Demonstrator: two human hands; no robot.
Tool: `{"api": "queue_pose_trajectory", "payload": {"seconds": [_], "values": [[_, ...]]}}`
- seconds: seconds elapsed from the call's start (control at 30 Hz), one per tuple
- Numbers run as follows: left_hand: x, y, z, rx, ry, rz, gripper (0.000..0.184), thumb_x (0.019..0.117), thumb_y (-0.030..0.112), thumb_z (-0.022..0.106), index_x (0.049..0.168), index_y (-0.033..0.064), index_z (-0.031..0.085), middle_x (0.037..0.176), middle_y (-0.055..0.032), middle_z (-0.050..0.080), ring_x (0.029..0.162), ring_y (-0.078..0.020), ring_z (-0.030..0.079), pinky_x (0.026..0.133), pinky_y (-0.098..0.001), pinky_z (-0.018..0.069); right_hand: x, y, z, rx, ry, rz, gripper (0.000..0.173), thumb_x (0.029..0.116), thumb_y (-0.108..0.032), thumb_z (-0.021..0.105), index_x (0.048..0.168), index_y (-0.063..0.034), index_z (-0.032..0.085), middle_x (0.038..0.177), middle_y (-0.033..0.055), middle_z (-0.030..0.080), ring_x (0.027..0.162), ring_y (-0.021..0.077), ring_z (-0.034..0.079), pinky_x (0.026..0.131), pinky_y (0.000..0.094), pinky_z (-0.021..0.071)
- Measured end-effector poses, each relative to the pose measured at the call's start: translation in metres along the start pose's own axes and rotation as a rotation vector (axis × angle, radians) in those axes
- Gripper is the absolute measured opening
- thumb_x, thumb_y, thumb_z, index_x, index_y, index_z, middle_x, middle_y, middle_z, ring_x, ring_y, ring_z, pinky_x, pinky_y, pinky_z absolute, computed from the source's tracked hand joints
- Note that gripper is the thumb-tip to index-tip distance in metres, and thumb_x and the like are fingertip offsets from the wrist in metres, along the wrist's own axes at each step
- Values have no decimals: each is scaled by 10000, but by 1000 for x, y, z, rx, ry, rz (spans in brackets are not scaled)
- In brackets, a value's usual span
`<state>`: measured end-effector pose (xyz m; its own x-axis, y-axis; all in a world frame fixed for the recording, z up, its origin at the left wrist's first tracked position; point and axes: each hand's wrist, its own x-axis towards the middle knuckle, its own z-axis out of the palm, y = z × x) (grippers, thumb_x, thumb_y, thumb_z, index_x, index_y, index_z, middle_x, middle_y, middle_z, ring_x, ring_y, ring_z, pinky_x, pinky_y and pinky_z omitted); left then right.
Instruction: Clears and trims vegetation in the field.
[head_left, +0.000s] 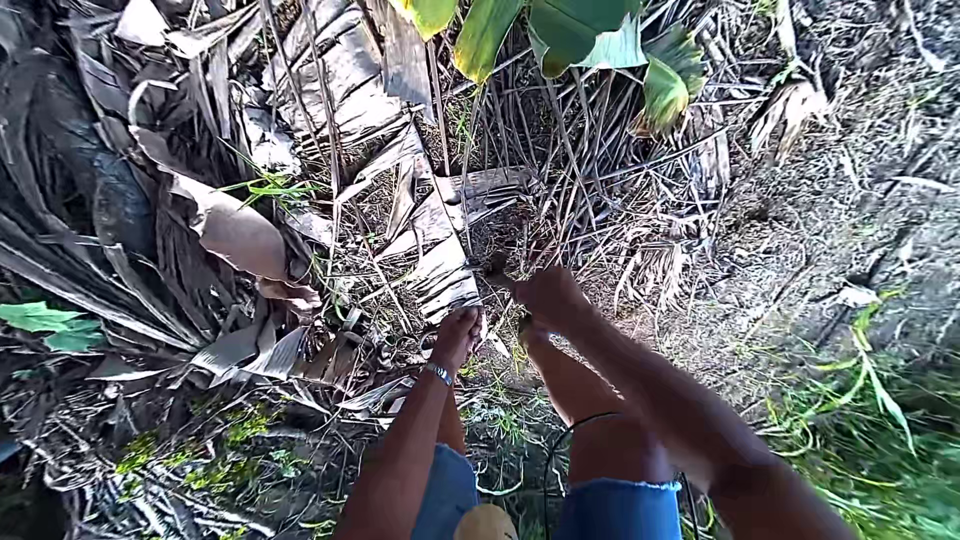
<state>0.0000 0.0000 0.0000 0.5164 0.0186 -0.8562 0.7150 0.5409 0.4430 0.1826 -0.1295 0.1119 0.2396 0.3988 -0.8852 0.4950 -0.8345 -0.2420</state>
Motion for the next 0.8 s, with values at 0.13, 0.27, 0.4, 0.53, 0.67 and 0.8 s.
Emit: {"api": "queue_pose_trajectory", "payload": {"seconds": [0.13,0.27,0.4,0.53,0.67,0.8], "values": [[25,5,8,193,-71,43,259,1080,135,467,1195,-25,636,839,6,602,665,-59,542,628,-228,489,-34,-40,71,75,13,159,301,1022,26,430,1271,111,576,1144,317,653,1009,488,682,791,607,569],[43,3,14,324,9,54,218,1066,124,535,1126,-38,667,817,-24,633,640,-59,534,607,-223,464,-42,-55,114,170,18,214,357,1039,-1,413,1363,75,541,1206,306,641,1042,467,685,806,572,579],[57,-4,14,545,37,65,315,1067,230,566,1205,-32,675,1019,-158,692,848,-194,642,813,-388,545,-45,-63,132,196,39,236,394,1045,-3,395,1415,60,513,1230,293,641,1056,451,688,820,552,579],[71,-20,15,710,39,161,329,1058,278,580,1152,-4,720,1003,-178,717,888,-264,682,868,-484,552,-44,-59,150,132,109,233,408,1032,13,416,1425,46,520,1183,286,654,991,434,706,780,523,590],[78,-34,17,711,61,193,357,1072,282,557,1246,5,699,1130,-203,719,1001,-297,700,953,-508,539,-45,-57,153,110,121,235,420,1031,17,414,1439,37,516,1193,281,651,995,423,706,769,511,589],[72,-36,19,682,66,199,363,1075,277,556,1295,15,679,1184,-198,710,1049,-294,693,982,-498,529,-45,-59,150,117,99,229,419,1035,23,401,1441,52,500,1212,292,642,1023,431,697,799,516,585]]}}
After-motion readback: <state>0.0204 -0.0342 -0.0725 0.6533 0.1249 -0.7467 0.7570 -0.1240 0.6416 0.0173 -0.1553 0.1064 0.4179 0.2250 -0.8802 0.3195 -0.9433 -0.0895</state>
